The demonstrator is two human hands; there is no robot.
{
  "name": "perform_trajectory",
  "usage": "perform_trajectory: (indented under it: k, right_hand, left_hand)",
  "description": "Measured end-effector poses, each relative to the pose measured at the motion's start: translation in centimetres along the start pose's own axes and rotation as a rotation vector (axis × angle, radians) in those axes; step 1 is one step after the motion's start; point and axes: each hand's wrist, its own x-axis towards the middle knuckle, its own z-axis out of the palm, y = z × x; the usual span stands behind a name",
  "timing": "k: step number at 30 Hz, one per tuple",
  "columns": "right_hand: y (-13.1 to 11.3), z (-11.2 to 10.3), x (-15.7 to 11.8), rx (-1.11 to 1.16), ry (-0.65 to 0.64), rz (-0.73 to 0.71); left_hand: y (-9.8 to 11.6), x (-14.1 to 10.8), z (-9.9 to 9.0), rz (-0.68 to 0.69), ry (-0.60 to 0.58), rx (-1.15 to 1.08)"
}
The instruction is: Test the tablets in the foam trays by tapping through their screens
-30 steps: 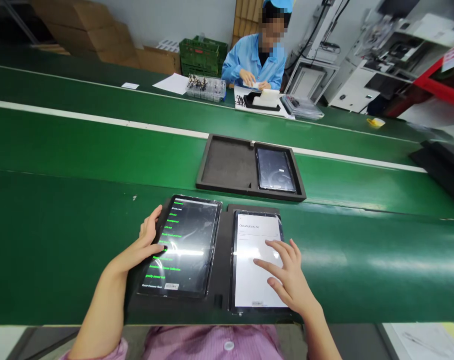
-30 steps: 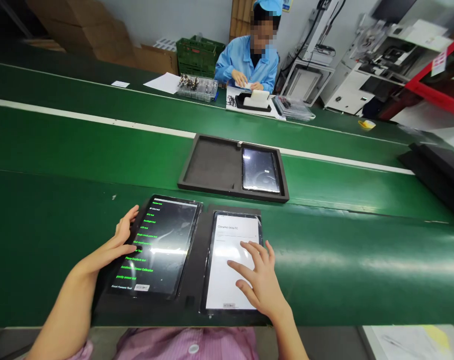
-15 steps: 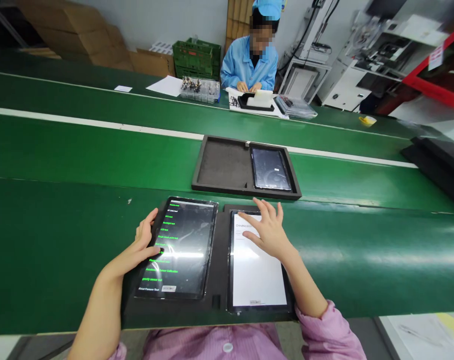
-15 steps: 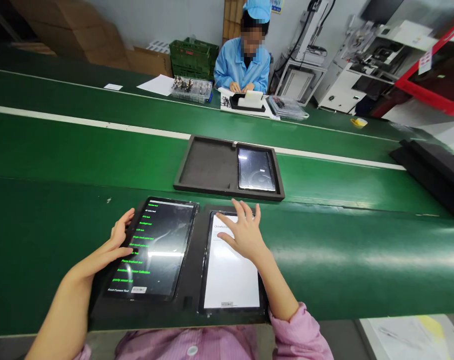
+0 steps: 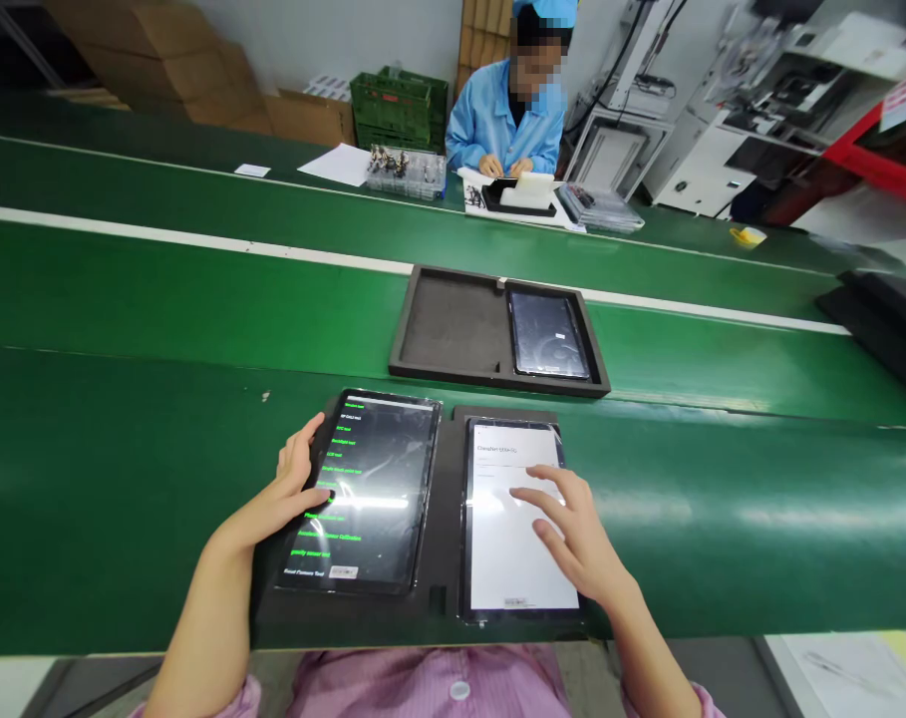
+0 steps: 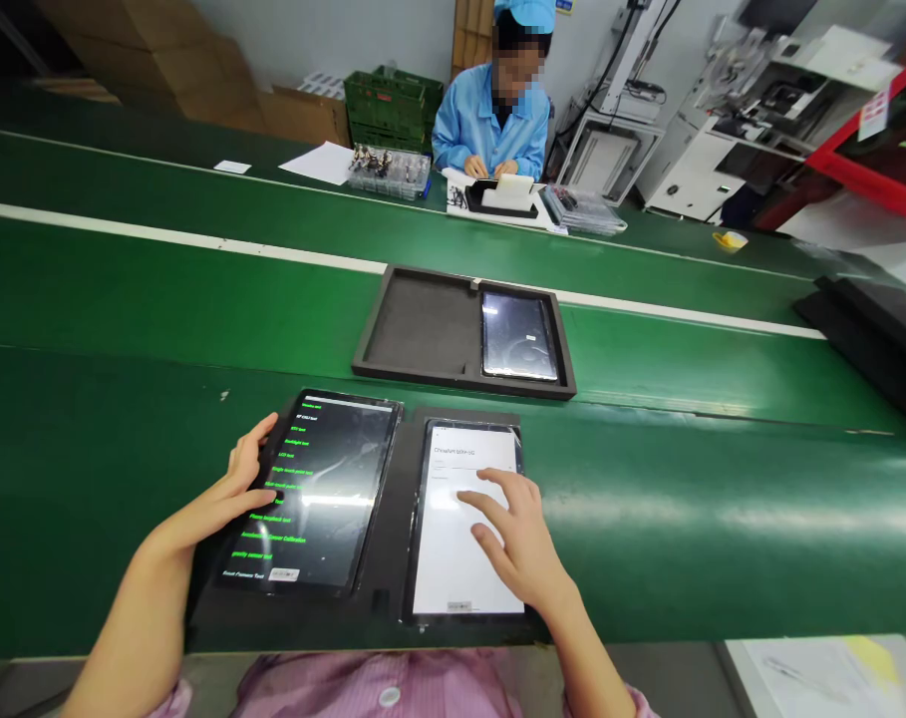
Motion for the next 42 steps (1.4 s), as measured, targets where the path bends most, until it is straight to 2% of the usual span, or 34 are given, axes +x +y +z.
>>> perform_trajectory:
  k: [3,5,8,11,14,17,19,21,23,27,32,35,38,42]
  right_hand:
    - [-0.2,1.4,1.4,-0.318,0.004,0.002]
    - [0.2,2.5,3.2,-0.431,-0.016,0.024]
    - [0.7,3.4,6.0,-0.495,-0.063,0.017]
    - [0.9,3.0,7.3,-0.479,-0.056,0.004]
    - [1.5,1.6,6.9,-0.336,0.046,0.072]
    - [2.7,0.1,5.9,0.038,0.142,0.156]
    - [3.3,-0.4,5.4,0.300,0.165,0.210]
    - [3.4,-0.6,5.3,0.388,0.153,0.249]
    - [3.1,-0.5,5.4,0.290,0.091,0.212]
    - [1.9,0.8,6.0,-0.100,-0.032,0.058]
    - [1.2,2.9,6.7,-0.439,-0.057,0.012]
    - [1.3,2.5,6.7,-0.445,0.029,0.029]
    - [1.5,1.0,5.9,-0.326,0.143,0.079]
    - [1.5,-0.2,4.1,-0.181,0.125,0.075]
  left_hand:
    - [0.1,0.0,0.0,-0.005,0.007,-0.011]
    - [0.2,0.0,0.0,0.004,0.020,-0.016]
    - [0.1,0.1,-0.1,0.011,0.028,-0.009]
    - [0.1,0.0,-0.1,0.007,0.021,-0.002]
    - [0.1,0.0,0.0,0.010,0.026,-0.006]
    - [0.1,0.0,0.0,-0.002,0.030,-0.018]
    - [0.1,0.1,0.0,-0.018,0.027,-0.030]
    - [0.2,0.1,0.1,-0.034,0.028,-0.041]
    - [0.1,0.2,0.1,-0.037,0.039,-0.049]
    - [0.0,0.2,0.1,-0.023,0.060,-0.049]
    - [0.0,0.2,0.1,-0.038,0.065,-0.022]
    - [-0.1,0.2,0.2,-0.040,0.063,-0.030]
    - [-0.2,0.2,0.2,-0.013,0.053,-0.034]
    - [-0.3,0.2,0.2,-0.014,0.042,-0.042]
